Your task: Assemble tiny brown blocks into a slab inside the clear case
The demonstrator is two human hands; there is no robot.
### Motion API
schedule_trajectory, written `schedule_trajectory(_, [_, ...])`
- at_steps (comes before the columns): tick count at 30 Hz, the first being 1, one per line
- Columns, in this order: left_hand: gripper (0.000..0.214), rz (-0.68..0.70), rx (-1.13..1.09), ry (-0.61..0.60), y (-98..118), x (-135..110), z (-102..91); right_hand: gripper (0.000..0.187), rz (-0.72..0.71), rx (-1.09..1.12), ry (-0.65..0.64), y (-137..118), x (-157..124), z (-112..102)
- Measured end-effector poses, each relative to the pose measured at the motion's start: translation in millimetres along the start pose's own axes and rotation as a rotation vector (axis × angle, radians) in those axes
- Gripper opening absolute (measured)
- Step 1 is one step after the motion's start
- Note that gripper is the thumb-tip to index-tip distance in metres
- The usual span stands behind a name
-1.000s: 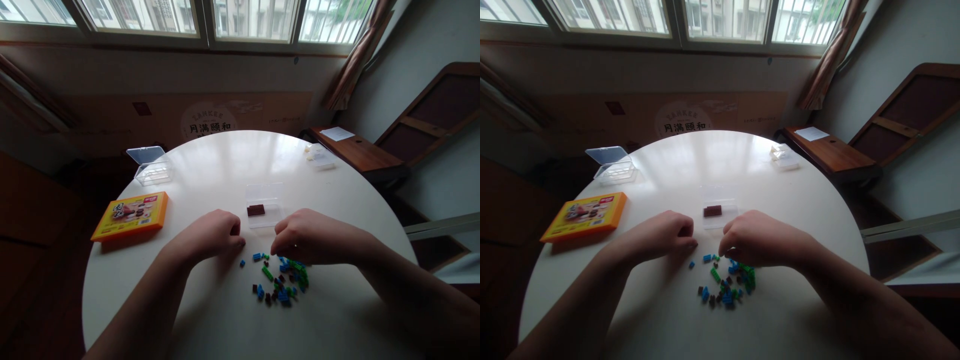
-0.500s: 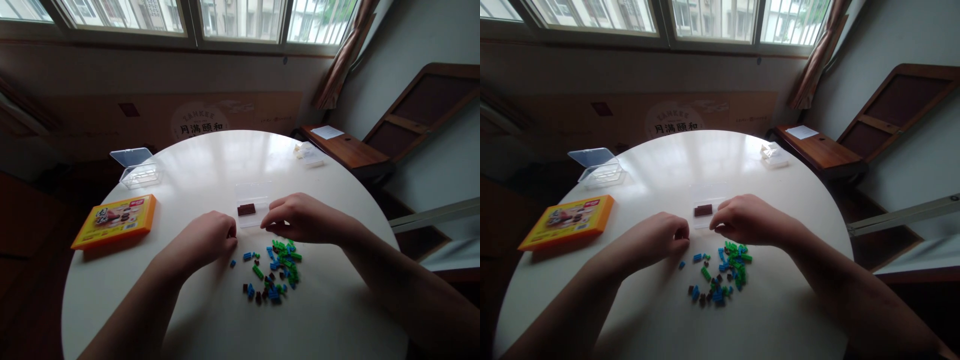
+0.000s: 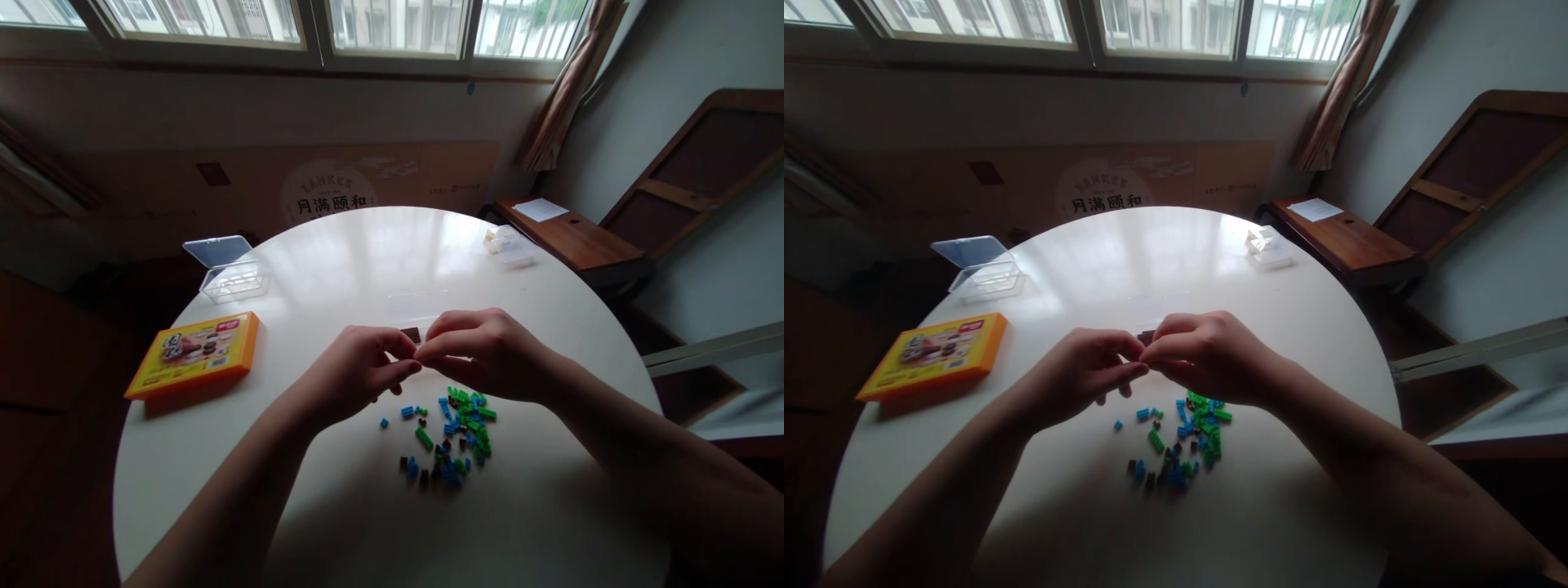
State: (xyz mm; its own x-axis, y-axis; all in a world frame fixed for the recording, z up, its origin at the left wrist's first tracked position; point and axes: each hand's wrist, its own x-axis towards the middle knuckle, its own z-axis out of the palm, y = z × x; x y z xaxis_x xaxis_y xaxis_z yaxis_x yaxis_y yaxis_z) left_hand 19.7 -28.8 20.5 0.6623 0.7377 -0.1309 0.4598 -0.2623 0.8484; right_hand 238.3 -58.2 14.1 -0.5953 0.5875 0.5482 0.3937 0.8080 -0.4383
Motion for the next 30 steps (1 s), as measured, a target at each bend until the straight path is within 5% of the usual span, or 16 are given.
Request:
schedule_trajectory(18, [0.022, 0.013, -0.420, -0.018, -2.8, 7.6, 4.8, 0.010, -0.002, -0.048, 0.055, 0.3, 0.1, -3.7])
schedule_trajectory(30, [0.020, 0.029, -0.307, 0.130, -6.4, 9.4, 7.6, 0.012, 0.048, -0.028, 0.126, 7.3, -0.6, 3.5])
